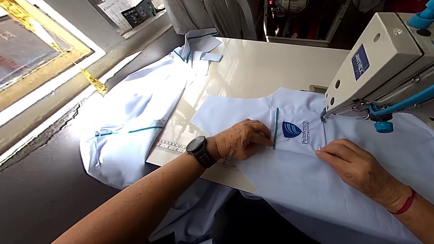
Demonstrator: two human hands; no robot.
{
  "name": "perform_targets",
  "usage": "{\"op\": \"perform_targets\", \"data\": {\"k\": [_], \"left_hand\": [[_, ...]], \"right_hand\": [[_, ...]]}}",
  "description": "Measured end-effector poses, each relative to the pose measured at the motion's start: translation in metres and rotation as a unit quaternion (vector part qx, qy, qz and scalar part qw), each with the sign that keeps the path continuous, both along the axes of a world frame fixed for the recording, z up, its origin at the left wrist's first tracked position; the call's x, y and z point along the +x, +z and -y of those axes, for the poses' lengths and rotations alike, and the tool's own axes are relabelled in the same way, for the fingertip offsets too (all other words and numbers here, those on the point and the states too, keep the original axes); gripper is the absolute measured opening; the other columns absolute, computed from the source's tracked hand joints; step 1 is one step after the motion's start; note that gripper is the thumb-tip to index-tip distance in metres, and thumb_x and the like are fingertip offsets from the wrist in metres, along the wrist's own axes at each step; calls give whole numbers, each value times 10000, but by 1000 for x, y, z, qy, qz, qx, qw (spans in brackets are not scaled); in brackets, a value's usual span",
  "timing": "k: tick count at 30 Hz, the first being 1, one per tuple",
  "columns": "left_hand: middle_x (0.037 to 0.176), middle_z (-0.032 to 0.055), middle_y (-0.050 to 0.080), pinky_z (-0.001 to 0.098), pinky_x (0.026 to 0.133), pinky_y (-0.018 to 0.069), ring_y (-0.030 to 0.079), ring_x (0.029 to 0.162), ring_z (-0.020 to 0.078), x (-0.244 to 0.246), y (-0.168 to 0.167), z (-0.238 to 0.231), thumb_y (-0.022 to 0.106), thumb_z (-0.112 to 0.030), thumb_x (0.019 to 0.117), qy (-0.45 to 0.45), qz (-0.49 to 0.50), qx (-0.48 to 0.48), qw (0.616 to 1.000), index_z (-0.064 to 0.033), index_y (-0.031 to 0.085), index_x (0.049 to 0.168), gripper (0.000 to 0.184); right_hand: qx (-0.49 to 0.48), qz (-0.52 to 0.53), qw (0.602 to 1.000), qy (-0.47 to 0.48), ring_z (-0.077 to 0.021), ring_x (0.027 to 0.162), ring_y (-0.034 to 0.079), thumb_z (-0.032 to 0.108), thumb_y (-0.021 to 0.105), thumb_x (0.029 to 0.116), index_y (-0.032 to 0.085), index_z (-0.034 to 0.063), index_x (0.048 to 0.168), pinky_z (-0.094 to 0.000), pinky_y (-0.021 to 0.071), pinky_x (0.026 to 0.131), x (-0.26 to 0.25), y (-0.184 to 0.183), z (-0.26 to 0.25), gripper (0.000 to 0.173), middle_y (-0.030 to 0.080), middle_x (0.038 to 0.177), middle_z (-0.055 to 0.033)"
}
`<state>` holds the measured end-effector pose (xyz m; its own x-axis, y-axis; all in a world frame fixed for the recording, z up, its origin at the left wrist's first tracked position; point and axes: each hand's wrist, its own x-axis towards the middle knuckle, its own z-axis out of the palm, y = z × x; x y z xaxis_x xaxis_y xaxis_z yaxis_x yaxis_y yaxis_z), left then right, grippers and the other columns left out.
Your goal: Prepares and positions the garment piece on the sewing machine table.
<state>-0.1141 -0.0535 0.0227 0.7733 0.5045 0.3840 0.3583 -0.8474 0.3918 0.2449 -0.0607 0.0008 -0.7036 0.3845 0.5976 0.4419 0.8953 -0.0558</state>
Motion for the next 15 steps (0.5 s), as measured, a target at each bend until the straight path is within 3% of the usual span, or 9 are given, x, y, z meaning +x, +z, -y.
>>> {"op": "perform_targets", "data": {"k": [7,10,13,15], "left_hand": [[1170,48,719,429,971,510,648,1159,220,6,-2,23,522,-148,904,56,-72,122,988,-161,801,1088,335],[1183,40,736,426,1003,500,664,1168,210,12,-2,32,489,-124,894,83,-96,163,978,-114,786,1079,350],[922,49,739,456,852,555,725,919,217,37,14,34,545,-160,812,111,-146,184,966,-82,764,857,237],[847,88,705,444,708,550,713,836,258,65,25,30,602,-137,790,124,-145,186,964,-74,695,718,134]], "right_hand": [[29,21,999,-19,-234,901,674,39,516,981,787,91,1000,-313,552,816,-1,2,4,276,726,894,-65],[39,27,999,-21,-233,950,685,46,511,983,786,102,999,-341,547,880,-5,3,5,281,736,914,-49],[37,31,999,-20,-209,965,694,42,525,976,781,99,995,-316,557,882,-5,4,6,263,744,923,-32],[34,34,999,-10,-207,943,694,33,527,977,779,84,986,-309,560,848,-6,6,4,257,741,909,-39]]}}
